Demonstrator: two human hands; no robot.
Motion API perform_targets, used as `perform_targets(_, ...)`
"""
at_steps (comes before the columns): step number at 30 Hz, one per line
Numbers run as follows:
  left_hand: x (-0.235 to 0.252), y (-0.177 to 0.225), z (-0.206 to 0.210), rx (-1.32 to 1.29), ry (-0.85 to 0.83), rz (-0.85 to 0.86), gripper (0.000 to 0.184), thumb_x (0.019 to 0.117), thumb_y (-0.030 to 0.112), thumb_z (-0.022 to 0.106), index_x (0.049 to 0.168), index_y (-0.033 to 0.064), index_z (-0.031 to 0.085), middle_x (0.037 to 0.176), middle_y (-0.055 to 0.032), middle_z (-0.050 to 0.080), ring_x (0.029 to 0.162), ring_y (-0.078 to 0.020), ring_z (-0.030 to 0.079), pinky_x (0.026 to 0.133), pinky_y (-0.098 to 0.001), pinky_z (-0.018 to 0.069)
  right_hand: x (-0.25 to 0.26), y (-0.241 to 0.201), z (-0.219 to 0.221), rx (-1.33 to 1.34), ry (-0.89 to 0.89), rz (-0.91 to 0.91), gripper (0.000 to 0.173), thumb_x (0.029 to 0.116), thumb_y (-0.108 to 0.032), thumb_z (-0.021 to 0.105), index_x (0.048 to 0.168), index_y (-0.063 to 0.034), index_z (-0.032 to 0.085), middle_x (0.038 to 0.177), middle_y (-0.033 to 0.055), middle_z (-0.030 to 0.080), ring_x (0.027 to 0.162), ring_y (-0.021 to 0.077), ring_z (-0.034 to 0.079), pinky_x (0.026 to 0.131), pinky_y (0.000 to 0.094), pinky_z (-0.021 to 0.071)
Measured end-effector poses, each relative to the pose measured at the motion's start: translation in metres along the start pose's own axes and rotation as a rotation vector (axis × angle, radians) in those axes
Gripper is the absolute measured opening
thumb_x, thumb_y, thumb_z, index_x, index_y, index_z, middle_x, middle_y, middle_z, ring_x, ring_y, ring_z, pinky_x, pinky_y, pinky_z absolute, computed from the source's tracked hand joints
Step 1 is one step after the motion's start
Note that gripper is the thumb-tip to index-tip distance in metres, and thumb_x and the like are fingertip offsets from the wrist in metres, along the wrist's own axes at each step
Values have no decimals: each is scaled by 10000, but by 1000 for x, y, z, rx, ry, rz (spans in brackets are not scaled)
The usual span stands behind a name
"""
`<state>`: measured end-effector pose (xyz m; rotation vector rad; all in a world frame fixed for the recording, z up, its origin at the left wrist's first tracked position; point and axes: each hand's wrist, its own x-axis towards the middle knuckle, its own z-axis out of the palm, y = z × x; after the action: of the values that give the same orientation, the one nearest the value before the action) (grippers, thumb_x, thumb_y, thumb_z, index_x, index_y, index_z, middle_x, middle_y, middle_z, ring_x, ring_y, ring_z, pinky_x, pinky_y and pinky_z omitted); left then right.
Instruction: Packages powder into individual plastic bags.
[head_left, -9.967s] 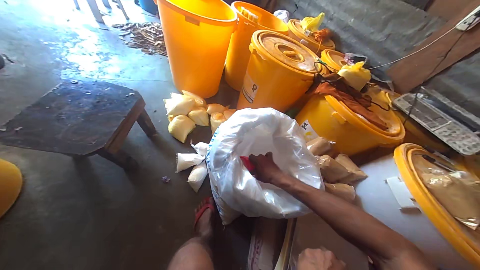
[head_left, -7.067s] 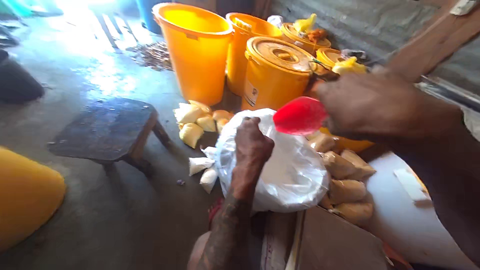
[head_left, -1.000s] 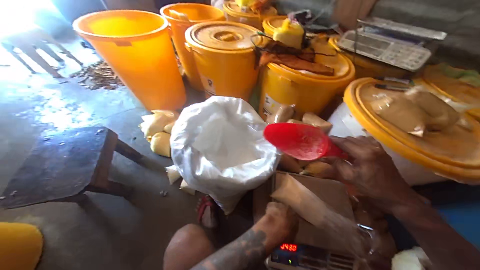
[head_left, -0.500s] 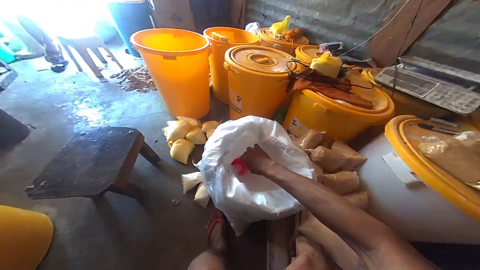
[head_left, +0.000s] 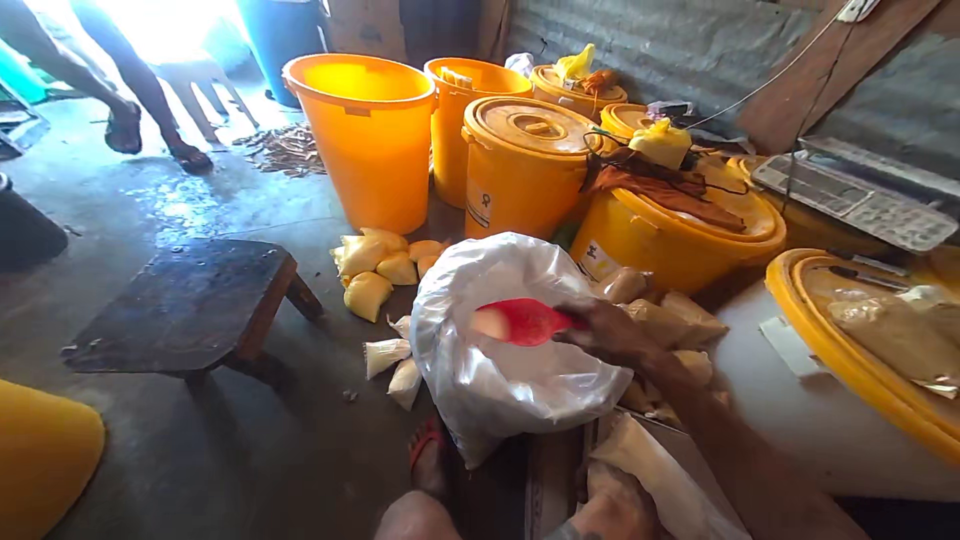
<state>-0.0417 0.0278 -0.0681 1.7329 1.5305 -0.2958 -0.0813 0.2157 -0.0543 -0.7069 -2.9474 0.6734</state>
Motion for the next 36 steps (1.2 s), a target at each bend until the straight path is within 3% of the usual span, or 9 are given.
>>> perform_targets(3,20,-7,22,20,107,18,241,1005,100,562,1151,-70,653,1188,-278,648,1111,-456,628,861,-623,515,-41,24,-7,215,206,4,405,908,-291,745,1246,-72,710,1157,88,727,1052,151,693,976,379,554)
perform_targets(7,35,-5,31,92,68,10,275,963,132,639,1173,-46,655,1209,-263,649,1126,-450,628,868,-639,513,-42,16,7,268,256,107,375,908,-327,741,1200,-92,727,1127,74,736,1053,174,693,980,437,545)
perform_targets(11,29,-16,36,41,206,82,246,923,168,696,1072,-28,700,1140,-245,681,1101,-444,645,891,-640,509,-66,-3,-1,450,342,69,349,912,-252,770,1192,-47,729,1106,88,739,1012,120,696,949,321,558)
perform_targets(15,16,-13,17,63,162,-18,288,934,260,690,1120,41,708,1121,-202,702,1069,-417,672,877,-639,531,-148,5,-17,578,475,44,315,896,-90,776,1200,-35,714,1011,60,754,875,98,717,813,289,612)
perform_targets(20,23,-29,6,163,179,-3,361,963,360,669,1170,67,695,1138,-202,695,1089,-422,667,895,-643,530,-289,27,-36,451,567,154,411,871,-99,782,1266,-56,678,1098,38,737,940,100,713,834,261,618)
perform_targets(25,19,-30,9,198,141,30,398,979,382,652,1249,90,675,1189,-187,682,1096,-409,666,894,-626,536,-441,45,-15,299,661,430,432,889,-198,774,1269,-23,668,1118,50,741,957,88,717,847,248,615)
perform_targets(29,20,-31,13,205,138,55,401,983,399,649,1247,98,670,1182,-176,686,1089,-397,672,896,-622,536,-525,51,23,231,694,705,465,851,-280,777,1252,-58,694,1083,34,757,935,81,726,839,267,620)
perform_targets(33,32,-41,13,218,138,45,392,978,417,653,1193,91,684,1119,-181,700,1065,-396,676,894,-627,532,-555,61,62,221,628,834,462,825,-344,776,1216,-104,722,1064,24,758,940,107,729,852,331,621)
perform_targets(36,40,-43,7,214,108,15,381,993,401,645,1213,92,684,1101,-187,707,1069,-397,677,907,-628,526,-542,66,77,213,539,847,438,838,-305,785,1227,-114,725,1088,51,756,979,149,728,906,407,605)
